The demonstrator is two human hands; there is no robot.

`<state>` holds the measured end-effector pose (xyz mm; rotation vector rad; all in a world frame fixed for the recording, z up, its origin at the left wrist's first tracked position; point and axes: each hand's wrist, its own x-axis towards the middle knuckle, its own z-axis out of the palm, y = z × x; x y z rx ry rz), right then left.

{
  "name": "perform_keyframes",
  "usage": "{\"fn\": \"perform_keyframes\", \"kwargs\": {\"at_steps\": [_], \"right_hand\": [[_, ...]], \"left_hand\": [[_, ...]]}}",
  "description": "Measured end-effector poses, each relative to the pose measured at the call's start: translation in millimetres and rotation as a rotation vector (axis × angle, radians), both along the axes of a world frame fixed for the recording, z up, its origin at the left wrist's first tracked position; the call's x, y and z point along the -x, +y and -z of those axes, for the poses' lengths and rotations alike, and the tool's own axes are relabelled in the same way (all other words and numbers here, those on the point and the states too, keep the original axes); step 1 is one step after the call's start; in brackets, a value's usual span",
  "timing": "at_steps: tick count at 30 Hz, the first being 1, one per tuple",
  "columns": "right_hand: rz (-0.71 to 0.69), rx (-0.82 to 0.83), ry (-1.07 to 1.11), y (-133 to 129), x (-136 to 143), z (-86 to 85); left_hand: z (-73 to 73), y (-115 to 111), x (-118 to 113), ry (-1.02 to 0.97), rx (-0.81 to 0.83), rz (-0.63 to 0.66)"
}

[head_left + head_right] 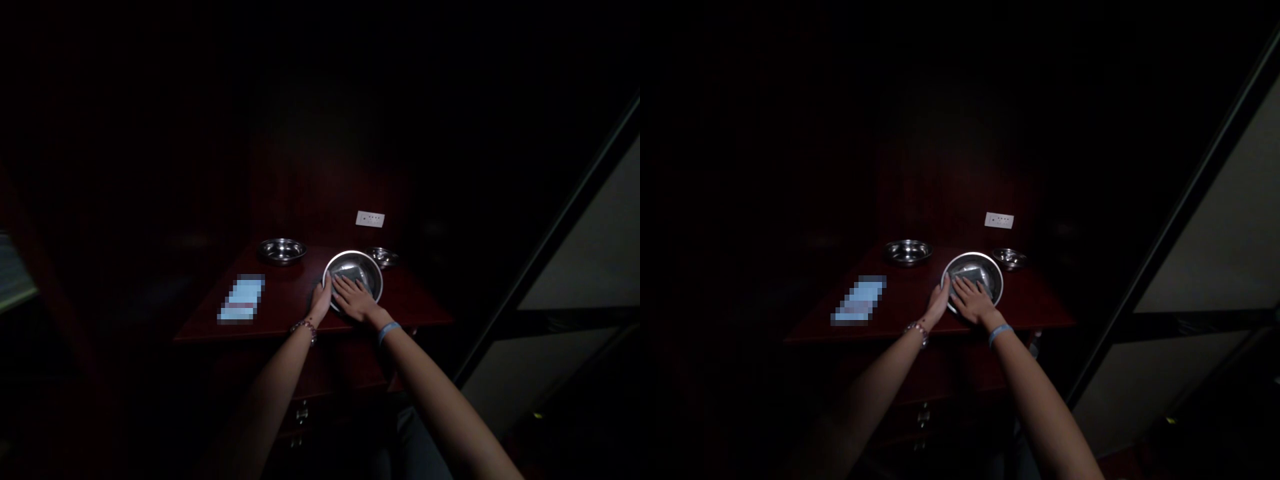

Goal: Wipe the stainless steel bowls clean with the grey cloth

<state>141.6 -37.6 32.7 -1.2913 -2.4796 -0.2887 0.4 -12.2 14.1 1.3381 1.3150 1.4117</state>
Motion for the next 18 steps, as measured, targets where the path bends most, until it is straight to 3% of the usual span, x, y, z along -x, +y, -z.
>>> {"fn": "perform_keyframes", "kwargs": {"at_steps": [7,11,18], "right_hand": [[0.006,-0.076,-0.055,13.1,-21.5,-13.0],[0.095,-0.1,-0.022,13.9,-38.5,-21.3],[0.318,0.184,-0.286,2.7,-62.3,-19.8]], "left_hand": [[0.3,1.4,0.4,0.005,0.031,0.036],[-0.1,-0.8,-0.8,-0.014,0.003,0.043],[-0.2,-3.4,-3.2,0.022,-0.042,0.018]]}}
